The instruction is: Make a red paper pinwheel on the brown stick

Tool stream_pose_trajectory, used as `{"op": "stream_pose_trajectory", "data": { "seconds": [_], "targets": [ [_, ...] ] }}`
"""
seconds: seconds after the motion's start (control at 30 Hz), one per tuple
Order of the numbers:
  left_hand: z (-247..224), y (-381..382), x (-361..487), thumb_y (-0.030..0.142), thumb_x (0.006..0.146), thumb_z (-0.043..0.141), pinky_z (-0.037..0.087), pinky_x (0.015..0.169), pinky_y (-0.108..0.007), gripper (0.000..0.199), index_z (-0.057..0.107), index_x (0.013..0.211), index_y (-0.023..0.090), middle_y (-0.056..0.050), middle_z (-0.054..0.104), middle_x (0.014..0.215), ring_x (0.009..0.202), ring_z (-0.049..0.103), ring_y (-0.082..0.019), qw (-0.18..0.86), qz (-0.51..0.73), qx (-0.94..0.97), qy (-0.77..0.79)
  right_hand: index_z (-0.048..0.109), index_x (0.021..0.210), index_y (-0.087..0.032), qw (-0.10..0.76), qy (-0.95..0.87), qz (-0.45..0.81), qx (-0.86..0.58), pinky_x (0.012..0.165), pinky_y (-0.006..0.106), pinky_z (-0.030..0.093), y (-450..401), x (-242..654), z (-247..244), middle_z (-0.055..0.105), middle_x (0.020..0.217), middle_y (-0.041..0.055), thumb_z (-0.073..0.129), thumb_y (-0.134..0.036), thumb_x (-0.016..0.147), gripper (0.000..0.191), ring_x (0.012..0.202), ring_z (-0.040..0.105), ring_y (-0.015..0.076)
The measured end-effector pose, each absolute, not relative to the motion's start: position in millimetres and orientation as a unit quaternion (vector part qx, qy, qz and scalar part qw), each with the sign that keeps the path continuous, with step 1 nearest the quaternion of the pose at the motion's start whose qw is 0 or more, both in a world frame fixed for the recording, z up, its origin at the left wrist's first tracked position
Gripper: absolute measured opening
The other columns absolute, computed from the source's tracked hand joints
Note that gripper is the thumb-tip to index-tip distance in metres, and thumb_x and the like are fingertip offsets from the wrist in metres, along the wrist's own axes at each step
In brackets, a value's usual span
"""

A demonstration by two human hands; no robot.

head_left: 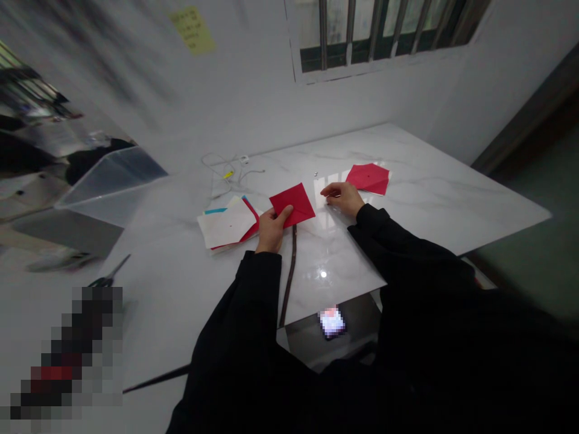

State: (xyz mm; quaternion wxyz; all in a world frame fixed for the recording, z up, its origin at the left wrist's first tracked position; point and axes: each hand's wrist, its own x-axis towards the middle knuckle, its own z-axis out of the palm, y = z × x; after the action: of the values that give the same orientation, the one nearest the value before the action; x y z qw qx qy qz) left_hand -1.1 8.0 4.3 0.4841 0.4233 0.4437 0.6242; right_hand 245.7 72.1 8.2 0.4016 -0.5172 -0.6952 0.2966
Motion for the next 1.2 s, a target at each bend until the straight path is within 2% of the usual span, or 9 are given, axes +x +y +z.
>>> {"op": "stream_pose_trajectory", "data": {
  "seconds": [0.2, 0.37, 0.5, 0.67, 0.8, 1.0, 1.2],
  "targets": [
    [4.4, 8.1, -1.7, 0.051, 0.061, 0.1, 0.058, 0.104, -0.048, 0.053, 0.083, 0.095, 0.014, -0.014, 0.083, 0.101, 0.101, 0.078, -0.03, 0.482, 0.624, 0.423, 0.446, 0.085, 0.103, -0.015, 0.357, -0.698, 0.162, -0.599, 0.093, 0.036, 0.059, 74.9, 263.2, 14.4, 0.083, 0.095, 0.0089, 0.072, -0.008, 0.088, 0.021, 0.088, 0.077, 0.0224],
    [5.6, 6.2, -4.1, 0.053, 0.061, 0.1, 0.058, 0.104, -0.047, 0.056, 0.084, 0.097, 0.014, -0.013, 0.084, 0.101, 0.099, 0.078, -0.03, 0.472, 0.613, 0.43, 0.465, 0.087, 0.095, -0.02, 0.304, -0.718, 0.16, -0.606, 0.094, 0.036, 0.058, 73.3, 269.0, 14.1, 0.083, 0.094, 0.007, 0.079, -0.014, 0.086, 0.013, 0.089, 0.075, 0.023],
    [4.9, 6.3, -5.2, 0.052, 0.065, 0.098, 0.058, 0.102, -0.046, 0.052, 0.084, 0.097, 0.013, -0.013, 0.083, 0.102, 0.098, 0.078, -0.029, 0.469, 0.613, 0.435, 0.463, 0.087, 0.089, -0.02, 0.29, -0.738, 0.2, -0.576, 0.089, 0.037, 0.057, 71.4, 268.3, 13.2, 0.081, 0.086, 0.008, 0.09, -0.019, 0.079, 0.01, 0.083, 0.073, 0.0242],
    [5.3, 6.5, -3.9, 0.051, 0.062, 0.099, 0.058, 0.102, -0.045, 0.054, 0.083, 0.097, 0.013, -0.014, 0.083, 0.1, 0.099, 0.078, -0.029, 0.478, 0.615, 0.426, 0.461, 0.087, 0.088, -0.021, 0.288, -0.752, 0.218, -0.552, 0.082, 0.035, 0.056, 73.4, 267.0, 9.0, 0.078, 0.082, 0.0077, 0.092, -0.022, 0.079, 0.01, 0.077, 0.069, 0.0218],
    [6.0, 6.6, -2.4, 0.051, 0.062, 0.099, 0.058, 0.103, -0.045, 0.054, 0.082, 0.096, 0.013, -0.013, 0.083, 0.1, 0.101, 0.078, -0.029, 0.479, 0.619, 0.426, 0.453, 0.087, 0.087, -0.021, 0.303, -0.758, 0.21, -0.538, 0.08, 0.033, 0.054, 74.0, 260.6, 4.3, 0.078, 0.08, 0.0061, 0.088, -0.02, 0.082, 0.006, 0.078, 0.068, 0.0202],
    [2.7, 8.8, -2.3, 0.05, 0.063, 0.098, 0.059, 0.101, -0.045, 0.053, 0.082, 0.097, 0.013, -0.014, 0.083, 0.101, 0.099, 0.079, -0.028, 0.48, 0.624, 0.427, 0.446, 0.085, 0.088, -0.016, 0.329, -0.739, 0.224, -0.544, 0.079, 0.032, 0.054, 72.8, 253.4, 6.0, 0.08, 0.084, 0.0088, 0.083, -0.019, 0.086, 0.004, 0.08, 0.071, 0.0212],
    [-0.9, 10.8, -4.5, 0.049, 0.065, 0.098, 0.059, 0.102, -0.044, 0.05, 0.083, 0.098, 0.014, -0.013, 0.083, 0.102, 0.098, 0.079, -0.028, 0.475, 0.622, 0.434, 0.446, 0.082, 0.088, -0.016, 0.376, -0.702, 0.3, -0.525, 0.08, 0.031, 0.057, 70.6, 250.3, 9.7, 0.079, 0.078, 0.0067, 0.081, -0.017, 0.087, 0.002, 0.072, 0.072, 0.0187]
  ]
}}
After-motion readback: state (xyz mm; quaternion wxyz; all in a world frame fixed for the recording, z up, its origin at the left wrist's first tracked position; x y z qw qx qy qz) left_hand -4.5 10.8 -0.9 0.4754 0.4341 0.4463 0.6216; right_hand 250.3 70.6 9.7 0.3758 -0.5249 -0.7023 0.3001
